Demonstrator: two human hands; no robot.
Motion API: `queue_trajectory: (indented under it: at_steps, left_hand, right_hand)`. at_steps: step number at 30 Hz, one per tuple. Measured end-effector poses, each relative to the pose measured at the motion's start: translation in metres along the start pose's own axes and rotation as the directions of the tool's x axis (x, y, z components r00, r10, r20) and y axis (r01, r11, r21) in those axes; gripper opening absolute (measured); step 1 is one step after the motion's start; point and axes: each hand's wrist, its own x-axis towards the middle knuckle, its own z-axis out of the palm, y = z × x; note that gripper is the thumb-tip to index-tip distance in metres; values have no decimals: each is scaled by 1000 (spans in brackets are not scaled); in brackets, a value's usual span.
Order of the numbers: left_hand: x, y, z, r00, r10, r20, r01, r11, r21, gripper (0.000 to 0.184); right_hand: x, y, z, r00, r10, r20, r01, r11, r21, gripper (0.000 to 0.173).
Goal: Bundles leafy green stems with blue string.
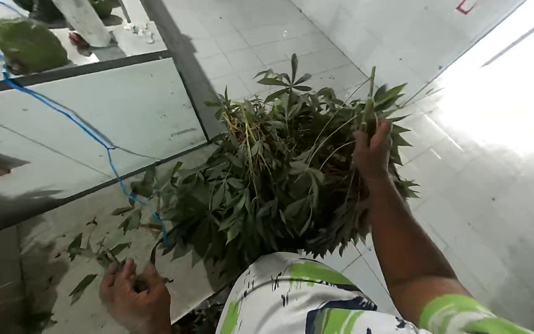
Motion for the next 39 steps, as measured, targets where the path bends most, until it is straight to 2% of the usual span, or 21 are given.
queue_trajectory:
  at_steps: [3,7,9,11,13,14,16,17,18,21,23,26,28,29,31,33,35,39]
  left_hand:
    - [14,11,1,998,36,42,-31,993,-111,45]
    - [20,24,1,996,42,83,-25,981,-191,45]
    - [19,31,-1,995,41,94,-23,983,-180,45]
    - [16,31,-2,994,60,90,-42,981,-189,44]
    - [12,31,-4,994,53,92,-32,976,-214,43]
    - [9,29,-4,995,38,95,-16,975,-221,42]
    - [2,20,-7,995,21,100,1,976,-217,41]
    - [-2,16,-10,994,13,109,8,982,-186,41]
    - [-6,13,-15,992,4,127,13,990,-137,41]
    - [-13,8,-23,990,32,136,-27,999,-36,35]
    - [-8,20,-22,986,82,143,-81,997,-12,33]
    - [13,63,-12,957,159,243,-161,987,-9,29]
    - [30,94,10,919,290,267,-296,955,-16,27]
    - [39,105,26,881,390,268,-396,918,-30,28]
    - [62,123,61,751,586,305,-602,797,-48,37]
    - [84,138,91,621,697,358,-722,686,-83,45]
    - [102,149,109,575,710,406,-743,661,-104,44]
    - [137,162,100,636,498,589,-624,782,12,42]
  right_hand:
    - [19,-5,-44,991,-129,24,114,940,321,45]
    - [31,-76,-103,984,-103,143,50,943,330,44]
    - [27,-115,-114,942,-271,199,188,915,357,39]
    - [29,-147,-95,847,-475,240,357,841,405,41]
    - [14,-174,-51,734,-597,323,483,794,370,37]
    - [4,-179,-23,660,-627,414,522,779,348,41]
    - [-18,-172,30,491,-594,638,574,771,276,65]
    - [-26,-161,51,457,-586,669,591,762,264,67]
    - [-32,-149,64,479,-586,654,575,772,270,60]
    - [-51,-115,74,678,-539,499,475,840,260,32]
    - [-63,-96,75,727,-517,452,450,856,256,24]
    - [-83,-78,76,677,-481,558,445,870,210,19]
    - [-98,-68,83,636,-480,604,473,861,186,20]
    - [-105,-65,87,621,-468,628,485,860,161,22]
    - [-114,-59,95,617,-421,665,498,863,84,30]
    - [-121,-52,98,610,-330,720,472,882,5,37]
    - [-125,-49,94,617,-279,736,403,915,8,33]
    - [-117,-43,71,674,-382,632,394,910,129,24]
